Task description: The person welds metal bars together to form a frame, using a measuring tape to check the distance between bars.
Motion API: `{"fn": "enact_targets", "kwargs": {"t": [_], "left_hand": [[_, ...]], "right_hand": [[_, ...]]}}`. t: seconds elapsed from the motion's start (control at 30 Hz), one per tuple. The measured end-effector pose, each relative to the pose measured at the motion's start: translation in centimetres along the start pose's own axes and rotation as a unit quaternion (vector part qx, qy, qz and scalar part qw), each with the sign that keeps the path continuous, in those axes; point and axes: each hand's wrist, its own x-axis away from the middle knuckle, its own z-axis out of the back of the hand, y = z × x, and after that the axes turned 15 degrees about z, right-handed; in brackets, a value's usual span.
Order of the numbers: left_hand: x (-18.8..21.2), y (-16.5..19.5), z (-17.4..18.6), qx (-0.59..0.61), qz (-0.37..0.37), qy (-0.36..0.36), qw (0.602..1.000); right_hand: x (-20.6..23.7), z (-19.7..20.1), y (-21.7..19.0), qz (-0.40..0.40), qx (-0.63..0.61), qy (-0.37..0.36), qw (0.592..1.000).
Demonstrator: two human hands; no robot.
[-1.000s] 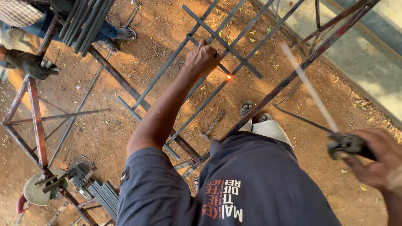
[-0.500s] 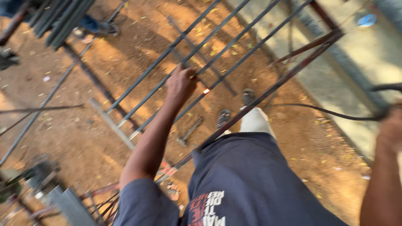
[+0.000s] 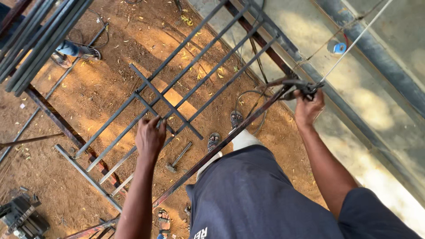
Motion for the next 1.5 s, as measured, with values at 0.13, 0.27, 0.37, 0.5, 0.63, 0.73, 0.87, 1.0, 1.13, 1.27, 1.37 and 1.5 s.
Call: {"fn": "enact_targets", "kwargs": {"t": [0.13,0.27,0.37,0.5,0.63,0.73,0.87,1.0,1.13,1.27,1.37,1.5], "left_hand": [[4.0,-0.9,-2.8,0.142,-0.011,0.156,0.977],[9.6,-0.6,-5.2,0.226,0.093,0.131,0.961],[13.0,1.3,-6.3,0.261,0.151,0.095,0.949],[14.5,4.5,-6.9,0.299,0.2,0.065,0.931],[13.8,6.6,-6.1,0.355,0.246,-0.092,0.897],[13.8,7.6,-4.7,0.427,0.253,-0.147,0.856],[14.3,7.7,-3.0,0.512,0.261,-0.214,0.79],[13.6,6.4,-3.9,0.596,0.201,-0.243,0.738],[10.9,7.1,-7.3,0.537,0.116,-0.114,0.828],[9.7,9.9,-9.4,0.717,0.019,-0.238,0.655],[9.8,11.6,-9.0,0.732,0.006,-0.323,0.6],[11.0,8.7,-7.9,0.76,-0.054,-0.346,0.548]], "right_hand": [[-0.2,-2.3,2.9,-0.006,-0.162,0.03,0.986],[-0.3,-2.4,4.5,0.003,-0.16,-0.005,0.987],[-0.7,-1.7,4.4,-0.007,-0.24,-0.012,0.971],[-1.3,-0.9,2.9,-0.01,-0.252,-0.021,0.967],[-1.8,-0.3,1.2,-0.011,-0.215,-0.059,0.975],[-1.6,0.5,0.5,-0.079,-0.254,-0.082,0.961],[-0.4,1.6,0.4,-0.165,-0.201,-0.097,0.961],[1.4,2.0,-0.8,-0.223,-0.077,-0.113,0.965],[2.3,1.6,-7.3,0.108,-0.149,-0.241,0.953],[2.5,-0.1,-19.2,0.185,-0.257,-0.48,0.818],[3.0,-1.8,-27.4,0.351,-0.179,-0.536,0.746],[4.6,-2.7,-32.1,0.451,-0.084,-0.538,0.707]]}}
